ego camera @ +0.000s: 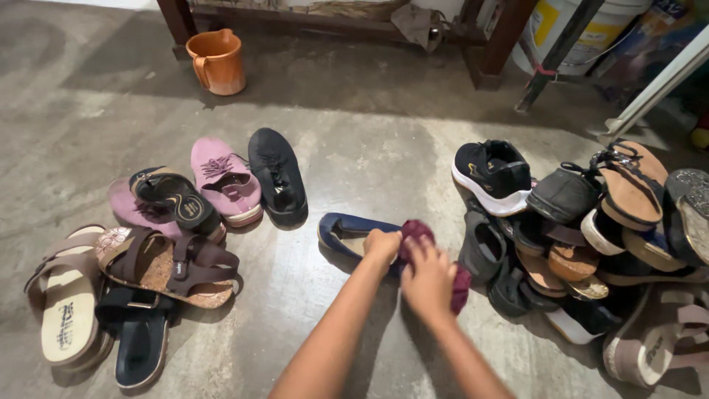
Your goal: The person wipes multiple pairs of shoes with a maroon cloth, handling each shoe individually. They clean sandals, flats, and sneakers, then place the cleaned shoes into a pile on the right side of the frame.
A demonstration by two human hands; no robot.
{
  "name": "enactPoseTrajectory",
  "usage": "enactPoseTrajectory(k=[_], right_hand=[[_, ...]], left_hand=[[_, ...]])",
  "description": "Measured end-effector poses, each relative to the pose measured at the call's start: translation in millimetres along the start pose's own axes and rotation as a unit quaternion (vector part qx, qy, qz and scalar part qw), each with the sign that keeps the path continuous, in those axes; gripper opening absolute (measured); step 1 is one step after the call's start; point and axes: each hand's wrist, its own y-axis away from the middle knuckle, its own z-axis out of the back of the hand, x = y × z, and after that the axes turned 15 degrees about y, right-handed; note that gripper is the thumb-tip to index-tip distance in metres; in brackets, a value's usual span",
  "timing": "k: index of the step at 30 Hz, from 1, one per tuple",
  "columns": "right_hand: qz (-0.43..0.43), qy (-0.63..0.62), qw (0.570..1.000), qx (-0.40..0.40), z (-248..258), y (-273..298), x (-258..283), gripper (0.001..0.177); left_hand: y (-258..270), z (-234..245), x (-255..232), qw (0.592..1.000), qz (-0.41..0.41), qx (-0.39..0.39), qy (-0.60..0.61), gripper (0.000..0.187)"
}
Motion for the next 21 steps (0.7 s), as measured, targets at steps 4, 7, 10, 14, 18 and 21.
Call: enactPoseTrajectory(k=[4,7,10,14,18,21], right_hand=[[-0.015,-0.115,0.993,-0.016,-4,65,25,0.045],[-0.172,-0.415,0.888,0.099,-19,72,8,0.038],[-0.301,-0.589,0.739,0.127,-34,59,-43,0.044],[-0.444,-0.660,0.606,-0.014,-42,35,-103,0.038],[-0.429,-0.616,0.659,-0.045,-30,27,-118,0.042],[-0.409,-0.581,0.697,-0.094,-5,21,-100,0.042]], left_hand=[[-50,-24,32,0.963,0.142,0.101,0.205,0.045],[-75,-36,46,0.965,0.128,0.170,0.152,0.051],[-63,-42,49,0.977,0.054,0.203,-0.043,0.058],[-6,-46,22,0.940,-0.088,0.127,-0.303,0.071],[40,-39,0,0.942,-0.064,0.101,-0.315,0.078],[40,-15,2,0.938,-0.169,0.118,-0.280,0.077]])
